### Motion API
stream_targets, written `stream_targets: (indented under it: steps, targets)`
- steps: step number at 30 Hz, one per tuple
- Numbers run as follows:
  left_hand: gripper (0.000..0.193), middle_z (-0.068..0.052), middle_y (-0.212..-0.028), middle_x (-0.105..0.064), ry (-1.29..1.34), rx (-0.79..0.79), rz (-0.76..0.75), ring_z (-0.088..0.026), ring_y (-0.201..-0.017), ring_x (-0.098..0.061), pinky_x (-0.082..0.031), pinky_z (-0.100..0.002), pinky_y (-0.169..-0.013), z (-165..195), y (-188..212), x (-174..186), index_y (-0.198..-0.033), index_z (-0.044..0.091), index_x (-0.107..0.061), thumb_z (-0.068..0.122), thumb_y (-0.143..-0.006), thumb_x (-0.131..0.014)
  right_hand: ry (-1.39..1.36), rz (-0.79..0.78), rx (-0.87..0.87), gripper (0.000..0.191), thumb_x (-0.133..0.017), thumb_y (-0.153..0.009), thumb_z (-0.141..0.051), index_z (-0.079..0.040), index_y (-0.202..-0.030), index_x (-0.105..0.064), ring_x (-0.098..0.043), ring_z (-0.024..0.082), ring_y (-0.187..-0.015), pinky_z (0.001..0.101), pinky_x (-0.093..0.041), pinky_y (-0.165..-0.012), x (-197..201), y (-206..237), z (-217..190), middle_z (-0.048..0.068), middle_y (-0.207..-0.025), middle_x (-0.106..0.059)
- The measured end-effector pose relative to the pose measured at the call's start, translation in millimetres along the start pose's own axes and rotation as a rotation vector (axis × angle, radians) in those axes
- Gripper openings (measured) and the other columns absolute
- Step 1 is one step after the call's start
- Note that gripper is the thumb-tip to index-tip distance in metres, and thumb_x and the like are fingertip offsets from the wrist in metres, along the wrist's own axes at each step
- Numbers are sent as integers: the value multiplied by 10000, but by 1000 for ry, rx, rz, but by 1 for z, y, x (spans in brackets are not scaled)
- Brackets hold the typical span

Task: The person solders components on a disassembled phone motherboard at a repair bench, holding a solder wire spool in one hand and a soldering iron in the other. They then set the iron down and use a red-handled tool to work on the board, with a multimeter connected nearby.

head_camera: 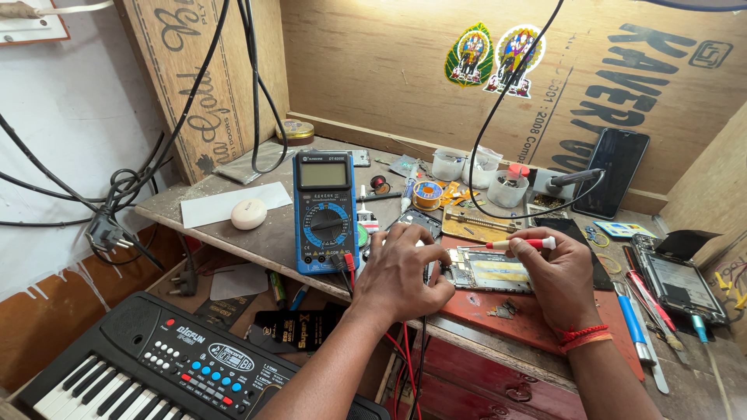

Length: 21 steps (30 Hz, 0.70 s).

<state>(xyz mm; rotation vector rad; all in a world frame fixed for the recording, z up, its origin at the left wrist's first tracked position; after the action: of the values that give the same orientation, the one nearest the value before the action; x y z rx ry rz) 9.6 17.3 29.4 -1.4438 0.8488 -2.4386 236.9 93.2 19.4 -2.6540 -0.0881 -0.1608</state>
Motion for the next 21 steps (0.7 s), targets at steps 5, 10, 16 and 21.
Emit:
stream_targets:
  steps: [5, 10, 16, 21]
  targets:
    - [289, -57, -1141, -637, -1, -1, -3, -232, -1239, -540, -317, -477, -1113, 0, -1, 0, -965, 216, -781, 330, -714, -694, -59, -7, -4, 159, -694, -948, -80, 34, -1054, -726, -692, 119, -868, 244, -557, -766, 1, -1, 2, 90, -951, -737]
    - [300, -60, -1162, -642, -8, 8, -18, -239, -1257, -540, -327, -465, -1119, 0, -1, 0, -989, 221, -775, 332, -724, -688, -68, -3, 0, 165, -695, -954, -82, 35, -1065, -731, -665, 106, -844, 232, -522, -736, 2, -1, 5, 79, -932, -725]
    - [666, -118, -1198, -639, -7, -31, 71, -285, -1234, -549, -352, -482, -1083, 1, 0, 2, -1322, 129, -602, 294, -680, -669, -72, -3, 5, 167, -698, -955, -82, 36, -1069, -732, -639, 98, -814, 230, -495, -702, 3, -1, 7, 72, -910, -717]
    - [635, -112, -1195, -638, -7, -11, 50, -274, -1249, -544, -340, -483, -1103, -1, -1, 0, -1291, 123, -614, 281, -678, -660, -70, 2, -8, 164, -700, -944, -86, 26, -1060, -733, -650, 82, -812, 214, -503, -699, 3, -1, 6, 58, -906, -719]
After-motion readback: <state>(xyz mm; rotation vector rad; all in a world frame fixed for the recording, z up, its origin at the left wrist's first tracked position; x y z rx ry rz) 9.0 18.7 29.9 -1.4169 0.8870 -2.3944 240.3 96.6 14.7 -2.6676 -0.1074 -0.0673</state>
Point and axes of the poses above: each hand's wrist, its own y-axis away from the middle knuckle, its own x-axis out of the back of the hand, z = x × y, the point moved 5 cm from there along -y, towards the middle knuckle
